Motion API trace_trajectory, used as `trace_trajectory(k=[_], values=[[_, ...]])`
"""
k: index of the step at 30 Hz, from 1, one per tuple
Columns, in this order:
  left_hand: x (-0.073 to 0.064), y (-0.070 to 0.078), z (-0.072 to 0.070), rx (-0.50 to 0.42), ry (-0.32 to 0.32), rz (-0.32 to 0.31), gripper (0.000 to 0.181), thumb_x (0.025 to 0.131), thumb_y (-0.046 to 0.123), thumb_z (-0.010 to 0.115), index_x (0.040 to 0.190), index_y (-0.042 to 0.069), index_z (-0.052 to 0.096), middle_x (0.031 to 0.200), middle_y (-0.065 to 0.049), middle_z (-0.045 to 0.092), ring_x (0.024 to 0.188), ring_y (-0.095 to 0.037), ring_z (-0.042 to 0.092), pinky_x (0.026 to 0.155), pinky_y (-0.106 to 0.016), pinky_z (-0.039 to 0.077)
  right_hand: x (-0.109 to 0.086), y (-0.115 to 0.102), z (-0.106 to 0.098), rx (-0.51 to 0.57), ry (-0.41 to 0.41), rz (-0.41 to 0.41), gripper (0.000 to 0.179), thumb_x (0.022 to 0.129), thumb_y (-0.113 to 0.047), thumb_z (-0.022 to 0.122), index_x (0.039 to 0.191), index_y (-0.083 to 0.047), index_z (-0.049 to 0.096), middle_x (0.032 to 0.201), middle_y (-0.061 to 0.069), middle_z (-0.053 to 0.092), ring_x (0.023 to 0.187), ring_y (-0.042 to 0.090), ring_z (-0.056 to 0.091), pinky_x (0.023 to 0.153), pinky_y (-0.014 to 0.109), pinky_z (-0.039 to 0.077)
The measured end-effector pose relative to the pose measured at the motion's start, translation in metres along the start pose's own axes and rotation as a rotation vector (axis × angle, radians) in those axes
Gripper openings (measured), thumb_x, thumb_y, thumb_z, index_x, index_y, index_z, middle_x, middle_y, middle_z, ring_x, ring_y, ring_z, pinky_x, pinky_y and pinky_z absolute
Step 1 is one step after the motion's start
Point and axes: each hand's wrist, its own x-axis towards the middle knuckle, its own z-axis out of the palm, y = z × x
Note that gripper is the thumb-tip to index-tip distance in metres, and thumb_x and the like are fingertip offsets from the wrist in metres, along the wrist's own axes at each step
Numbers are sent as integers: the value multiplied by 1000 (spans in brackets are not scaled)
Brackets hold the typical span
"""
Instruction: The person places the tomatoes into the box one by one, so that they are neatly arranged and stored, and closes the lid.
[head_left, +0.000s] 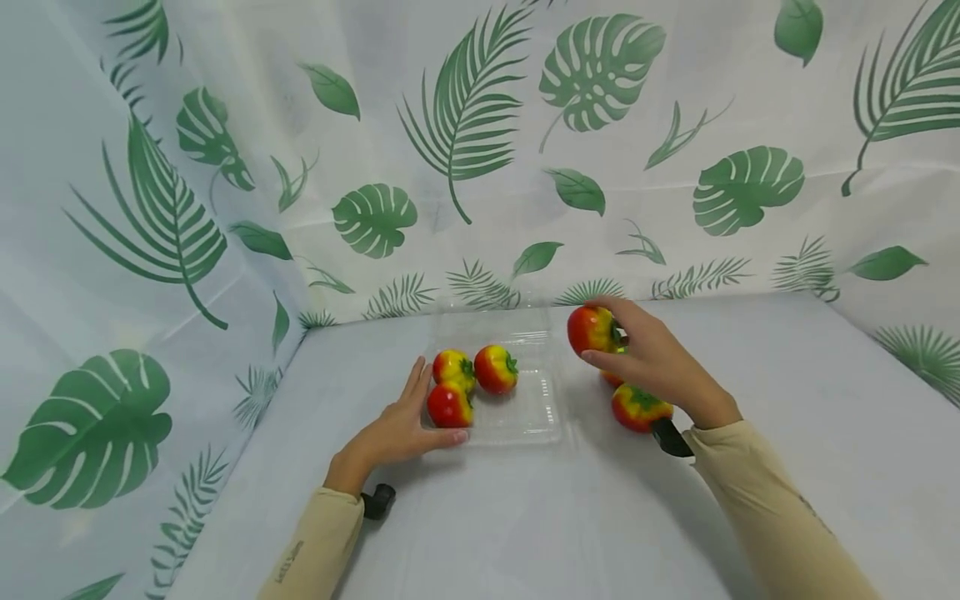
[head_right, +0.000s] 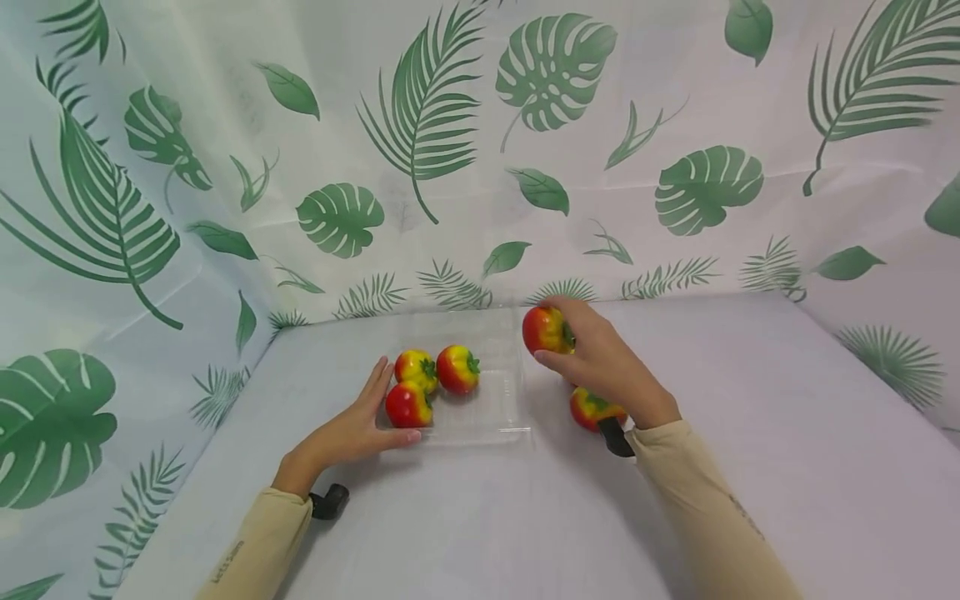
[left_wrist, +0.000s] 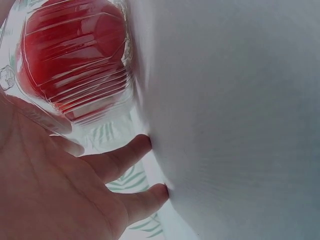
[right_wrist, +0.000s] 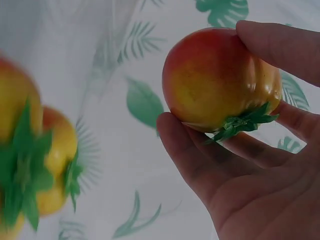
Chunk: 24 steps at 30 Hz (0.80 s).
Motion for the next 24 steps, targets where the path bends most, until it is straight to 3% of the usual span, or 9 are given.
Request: trace_trajectory(k=[5, 13, 24], values=[[0, -2, 2, 8, -1, -1, 127, 86, 68, 79, 174, 24, -1, 179, 1, -13, 154, -52, 29, 114, -77, 31, 11, -16, 20, 26, -32, -31, 70, 97, -19, 81, 155, -6, 44, 148, 20, 54, 122, 41, 60, 94, 57, 60], [1, -5, 3, -2, 7, 6, 127, 86, 68, 79, 174, 23, 0, 180, 0, -12, 155, -51, 27, 115, -77, 30, 27, -34, 53, 61, -69, -116, 68, 96, -17, 83, 152, -4, 47, 151, 15, 56, 132, 36, 56, 103, 57, 55], [0, -2, 1, 15, 11, -5, 127, 86, 68, 79, 174, 25, 0, 180, 3, -12, 154, -51, 30, 114, -75, 34, 25, -37, 82, 34, -153, -185, 65, 96, -19, 83, 149, -3, 49, 146, 15, 59, 131, 34, 58, 107, 54, 53]])
